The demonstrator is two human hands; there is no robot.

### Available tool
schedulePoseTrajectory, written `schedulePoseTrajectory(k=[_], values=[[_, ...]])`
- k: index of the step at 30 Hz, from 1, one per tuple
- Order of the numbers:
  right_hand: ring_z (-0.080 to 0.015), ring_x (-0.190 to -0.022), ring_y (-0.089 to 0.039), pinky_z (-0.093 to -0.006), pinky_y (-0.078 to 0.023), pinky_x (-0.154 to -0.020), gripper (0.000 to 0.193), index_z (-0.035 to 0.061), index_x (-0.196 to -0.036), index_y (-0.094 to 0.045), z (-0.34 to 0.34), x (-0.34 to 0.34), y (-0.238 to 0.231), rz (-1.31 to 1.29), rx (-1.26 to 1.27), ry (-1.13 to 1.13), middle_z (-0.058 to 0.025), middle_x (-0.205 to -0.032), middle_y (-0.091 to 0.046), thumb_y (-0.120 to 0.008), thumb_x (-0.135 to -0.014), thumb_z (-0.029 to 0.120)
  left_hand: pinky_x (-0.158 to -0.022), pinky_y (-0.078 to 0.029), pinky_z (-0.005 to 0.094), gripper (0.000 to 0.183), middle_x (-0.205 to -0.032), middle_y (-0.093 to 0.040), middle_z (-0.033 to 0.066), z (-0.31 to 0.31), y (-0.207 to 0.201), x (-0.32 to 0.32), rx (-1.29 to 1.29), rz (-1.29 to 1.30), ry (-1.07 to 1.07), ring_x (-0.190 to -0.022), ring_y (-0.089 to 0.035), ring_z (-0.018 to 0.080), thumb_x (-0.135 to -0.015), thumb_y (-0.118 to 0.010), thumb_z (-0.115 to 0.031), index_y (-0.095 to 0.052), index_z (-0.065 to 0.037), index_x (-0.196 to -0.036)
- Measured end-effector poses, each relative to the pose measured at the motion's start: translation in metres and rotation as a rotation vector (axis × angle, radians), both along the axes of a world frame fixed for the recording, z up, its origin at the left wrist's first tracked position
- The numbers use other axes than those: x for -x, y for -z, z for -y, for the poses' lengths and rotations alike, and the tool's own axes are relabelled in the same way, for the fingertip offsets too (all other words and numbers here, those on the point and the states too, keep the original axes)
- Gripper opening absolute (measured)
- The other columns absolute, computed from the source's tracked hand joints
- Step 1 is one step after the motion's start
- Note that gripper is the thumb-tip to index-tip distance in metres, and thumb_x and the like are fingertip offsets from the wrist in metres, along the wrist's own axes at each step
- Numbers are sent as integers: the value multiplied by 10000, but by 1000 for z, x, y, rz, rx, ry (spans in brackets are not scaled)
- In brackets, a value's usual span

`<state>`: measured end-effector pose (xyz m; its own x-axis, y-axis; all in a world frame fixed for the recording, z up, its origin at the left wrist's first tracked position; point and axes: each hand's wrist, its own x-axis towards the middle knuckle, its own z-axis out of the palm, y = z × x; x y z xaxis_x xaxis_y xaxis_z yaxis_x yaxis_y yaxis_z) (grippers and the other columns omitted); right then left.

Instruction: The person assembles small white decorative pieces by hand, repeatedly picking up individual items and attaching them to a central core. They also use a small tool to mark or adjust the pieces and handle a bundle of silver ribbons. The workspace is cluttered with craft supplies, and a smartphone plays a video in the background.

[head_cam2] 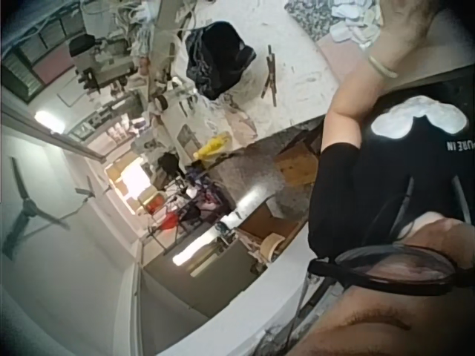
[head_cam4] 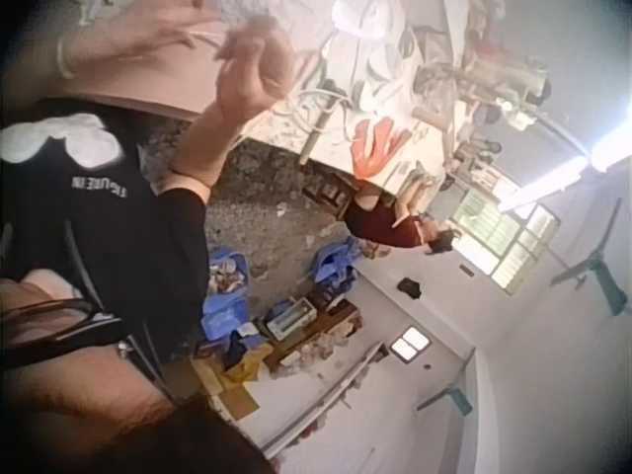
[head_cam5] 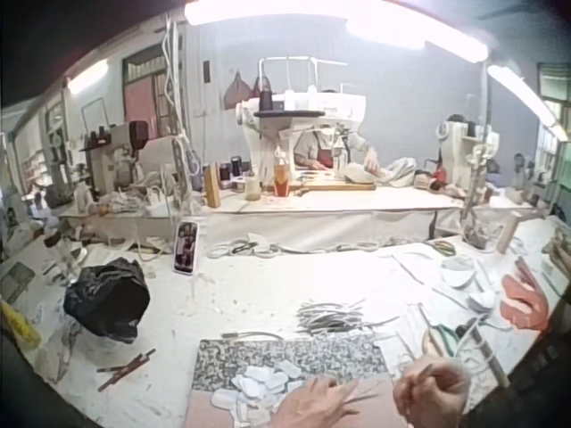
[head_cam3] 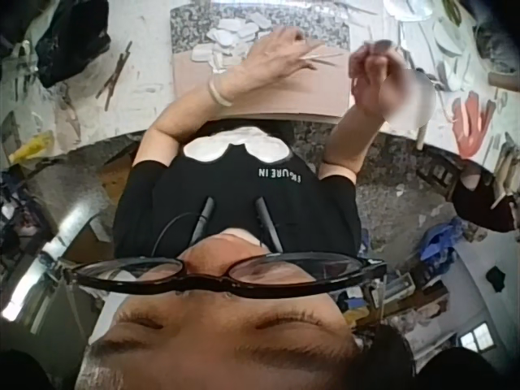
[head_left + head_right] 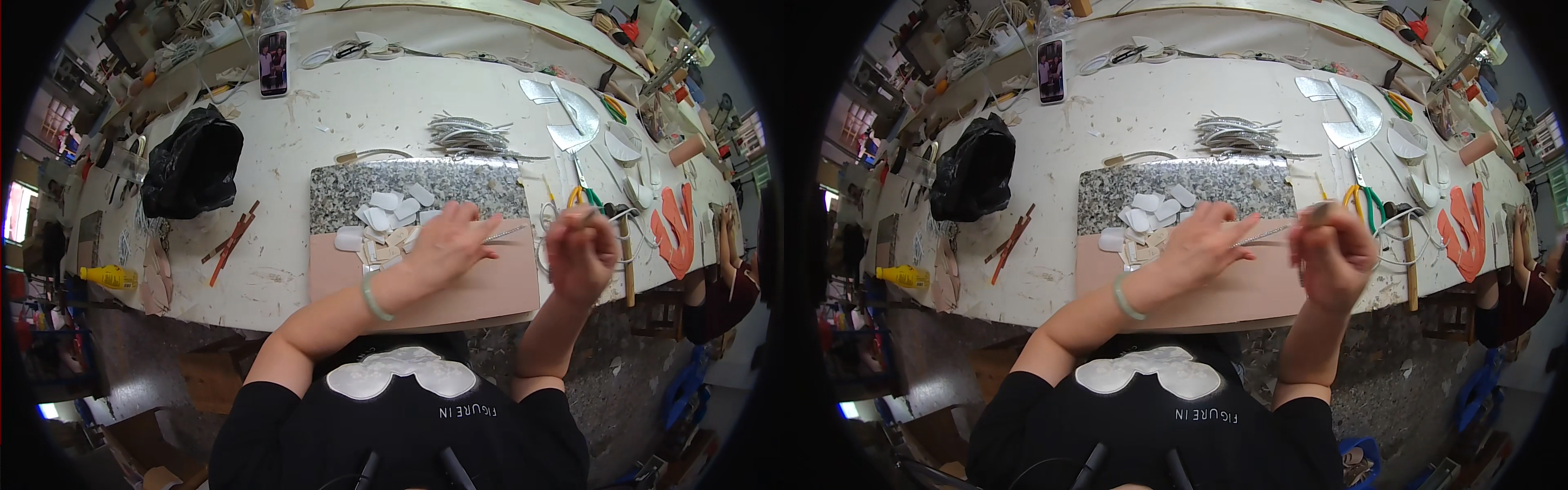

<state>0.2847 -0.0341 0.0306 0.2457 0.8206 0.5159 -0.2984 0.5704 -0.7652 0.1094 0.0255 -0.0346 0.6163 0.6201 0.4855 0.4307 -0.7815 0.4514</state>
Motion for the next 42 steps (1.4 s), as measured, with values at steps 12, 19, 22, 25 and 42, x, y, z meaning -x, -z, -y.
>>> schedulePoseTrajectory(k=[12,19,22,25,42], values=[[-57,-706,-575,-199,-480,-622,217,-41,-1086,-606,-15,65,46,187,543,-395,-26,-848,-636,-622,-913,89,-875,-448,357,324,-1016,-600,96,-60,21,115,229,-78,-24,-981,-499,277,-782,-688,-57,-662,-67,-1104],[-61,-692,-563,-196,-472,-609,211,-37,-1094,-636,-17,66,47,225,549,-442,-36,-894,-610,-608,-919,78,-795,-469,350,175,-953,-635,77,-45,14,124,101,10,-209,-904,-555,275,-747,-717,-87,-674,-49,-911],[-70,-718,-551,-201,-457,-626,193,-15,-1089,-652,-18,71,49,277,487,-429,-41,-929,-579,-598,-917,55,-786,-470,340,139,-875,-647,57,-34,9,129,184,44,-294,-901,-561,276,-729,-723,-81,-659,-50,-848],[-100,-768,-540,-229,-444,-661,212,37,-1095,-670,-20,78,43,430,395,-401,-41,-932,-556,-605,-893,21,-713,-491,314,118,-844,-658,35,-28,4,137,-7,46,-321,-828,-596,195,-795,-704,-110,-634,-50,-867],[-66,-664,-601,-198,-505,-570,140,-25,-957,-603,-7,139,51,346,569,-343,-43,-823,-627,-655,-889,85,-959,-515,417,399,-1227,-552,213,40,-24,129,1243,1273,-146,-1175,-546,355,-932,-376,27,-396,19,-1330]])
